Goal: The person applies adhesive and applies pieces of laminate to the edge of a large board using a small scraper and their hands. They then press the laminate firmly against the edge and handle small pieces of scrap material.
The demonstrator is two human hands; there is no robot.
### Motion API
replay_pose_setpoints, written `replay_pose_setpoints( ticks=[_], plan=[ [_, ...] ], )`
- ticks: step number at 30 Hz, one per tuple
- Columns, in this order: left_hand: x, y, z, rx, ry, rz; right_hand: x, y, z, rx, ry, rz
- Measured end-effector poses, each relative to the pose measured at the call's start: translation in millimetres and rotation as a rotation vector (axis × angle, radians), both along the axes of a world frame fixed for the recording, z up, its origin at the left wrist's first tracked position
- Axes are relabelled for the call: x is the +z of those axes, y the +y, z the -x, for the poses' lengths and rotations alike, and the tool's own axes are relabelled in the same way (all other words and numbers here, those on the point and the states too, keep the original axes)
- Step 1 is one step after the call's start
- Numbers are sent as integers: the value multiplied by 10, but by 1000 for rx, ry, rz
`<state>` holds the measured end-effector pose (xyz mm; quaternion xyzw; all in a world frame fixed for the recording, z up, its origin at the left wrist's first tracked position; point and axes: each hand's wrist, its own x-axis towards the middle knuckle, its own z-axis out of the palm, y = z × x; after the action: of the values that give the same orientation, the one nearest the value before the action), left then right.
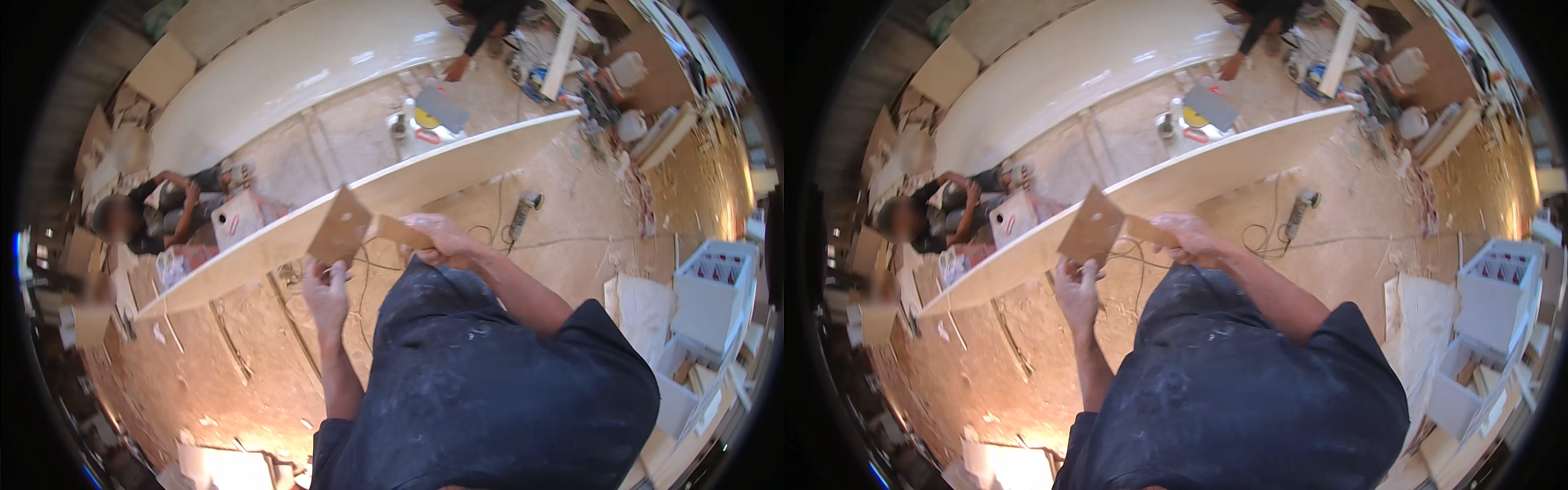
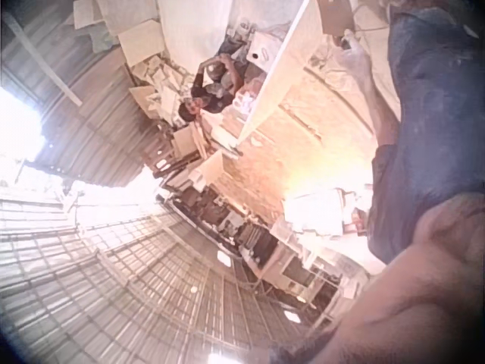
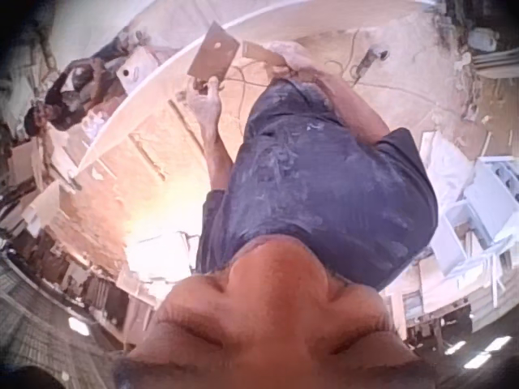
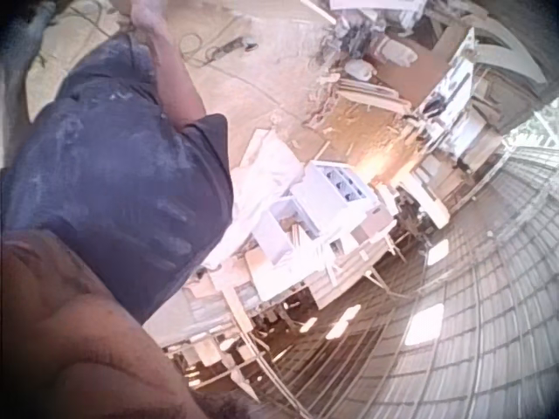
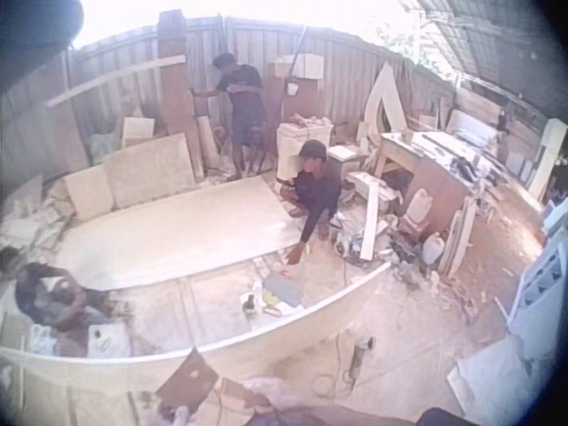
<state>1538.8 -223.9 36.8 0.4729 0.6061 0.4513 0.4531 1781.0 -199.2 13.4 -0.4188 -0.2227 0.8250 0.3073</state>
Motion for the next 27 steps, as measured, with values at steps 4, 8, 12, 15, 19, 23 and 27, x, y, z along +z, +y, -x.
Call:
replay_pose_setpoints(
  ticks=[4, 8, 12, 15, 19, 23, 27],
  plan=[
    [-233, -438, -227, -14, 10, -2, 169, -329, -27, -41, -118, -8],
    [-182, -875, -298, -65, 270, -5, 408, -563, 11, -7, -246, 1],
    [-175, -1033, -379, -149, 467, -313, 403, -691, -52, -18, -108, 68],
    [53, -972, -478, -227, 519, -425, 546, -688, -142, 24, -92, 50],
    [165, -752, -728, -288, 657, -529, 521, -540, -622, 111, 74, 68],
    [-144, -498, -1159, -498, 908, -296, 683, -433, -1158, 198, 733, 101],
    [-953, -316, -1426, -278, 832, -54, 687, -34, -2078, 85, 809, -178]
  ],
)
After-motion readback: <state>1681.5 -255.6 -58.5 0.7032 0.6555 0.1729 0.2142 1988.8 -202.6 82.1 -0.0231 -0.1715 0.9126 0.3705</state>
